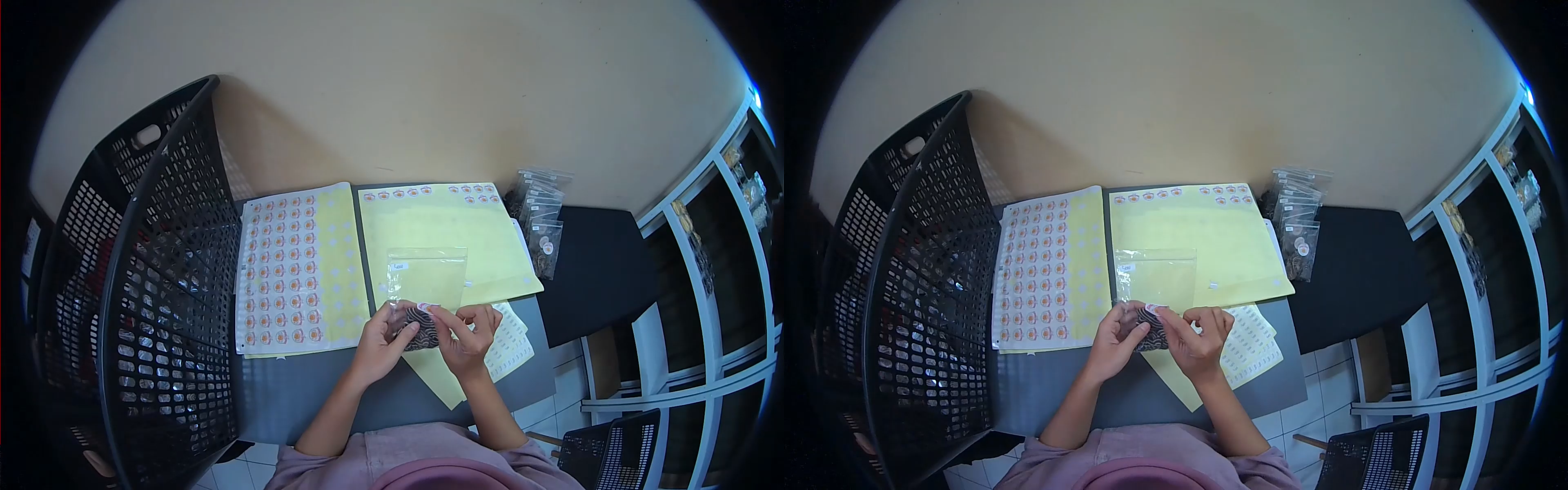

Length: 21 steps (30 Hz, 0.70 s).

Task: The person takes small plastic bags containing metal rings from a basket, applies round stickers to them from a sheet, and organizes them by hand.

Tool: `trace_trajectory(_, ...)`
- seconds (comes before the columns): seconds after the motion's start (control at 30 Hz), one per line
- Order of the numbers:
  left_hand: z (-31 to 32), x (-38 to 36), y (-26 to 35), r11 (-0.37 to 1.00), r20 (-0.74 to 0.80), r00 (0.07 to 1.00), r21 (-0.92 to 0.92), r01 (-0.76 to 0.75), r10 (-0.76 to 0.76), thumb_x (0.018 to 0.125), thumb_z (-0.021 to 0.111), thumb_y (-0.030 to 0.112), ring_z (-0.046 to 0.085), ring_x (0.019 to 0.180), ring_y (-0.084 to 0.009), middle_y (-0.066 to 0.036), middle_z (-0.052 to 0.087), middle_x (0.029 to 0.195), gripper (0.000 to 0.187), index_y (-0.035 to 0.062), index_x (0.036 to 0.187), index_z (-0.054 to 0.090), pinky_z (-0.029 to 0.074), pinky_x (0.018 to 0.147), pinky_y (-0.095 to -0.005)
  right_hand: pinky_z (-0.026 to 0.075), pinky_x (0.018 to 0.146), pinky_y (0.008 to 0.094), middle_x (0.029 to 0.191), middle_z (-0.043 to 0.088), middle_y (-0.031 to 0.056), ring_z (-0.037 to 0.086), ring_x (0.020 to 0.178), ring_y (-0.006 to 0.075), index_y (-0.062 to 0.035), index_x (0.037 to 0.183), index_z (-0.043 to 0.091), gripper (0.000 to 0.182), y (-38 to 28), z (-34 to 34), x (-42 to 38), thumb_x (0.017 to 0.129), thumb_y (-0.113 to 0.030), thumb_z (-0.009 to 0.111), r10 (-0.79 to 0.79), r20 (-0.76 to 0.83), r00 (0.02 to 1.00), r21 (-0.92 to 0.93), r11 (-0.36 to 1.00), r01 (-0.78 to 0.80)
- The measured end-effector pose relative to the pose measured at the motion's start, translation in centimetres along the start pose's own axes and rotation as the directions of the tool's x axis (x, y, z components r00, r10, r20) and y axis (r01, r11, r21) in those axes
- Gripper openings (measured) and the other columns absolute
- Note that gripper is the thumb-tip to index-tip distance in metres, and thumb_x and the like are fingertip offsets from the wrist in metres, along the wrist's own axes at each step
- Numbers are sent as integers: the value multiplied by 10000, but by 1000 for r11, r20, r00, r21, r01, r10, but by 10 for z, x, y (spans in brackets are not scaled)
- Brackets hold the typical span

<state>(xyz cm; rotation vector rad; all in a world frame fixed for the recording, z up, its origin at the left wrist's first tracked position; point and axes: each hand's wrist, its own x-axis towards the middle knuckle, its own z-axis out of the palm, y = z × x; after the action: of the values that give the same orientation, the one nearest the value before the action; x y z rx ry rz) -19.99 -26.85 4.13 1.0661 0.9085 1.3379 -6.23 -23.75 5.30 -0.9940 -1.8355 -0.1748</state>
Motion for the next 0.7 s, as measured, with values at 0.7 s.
trace_trajectory(0.7,4,1,-3,993,28,997,-99,-64,67,811,445,-11,477,989,-133,-104,496,1072,315,-24,1122,399,383,848,-257,251,632,277,649,441,-47,400,616,117,-222,856,656,240,-3,-9,6,626,-156,674,-18,136,990,-40,999,24)
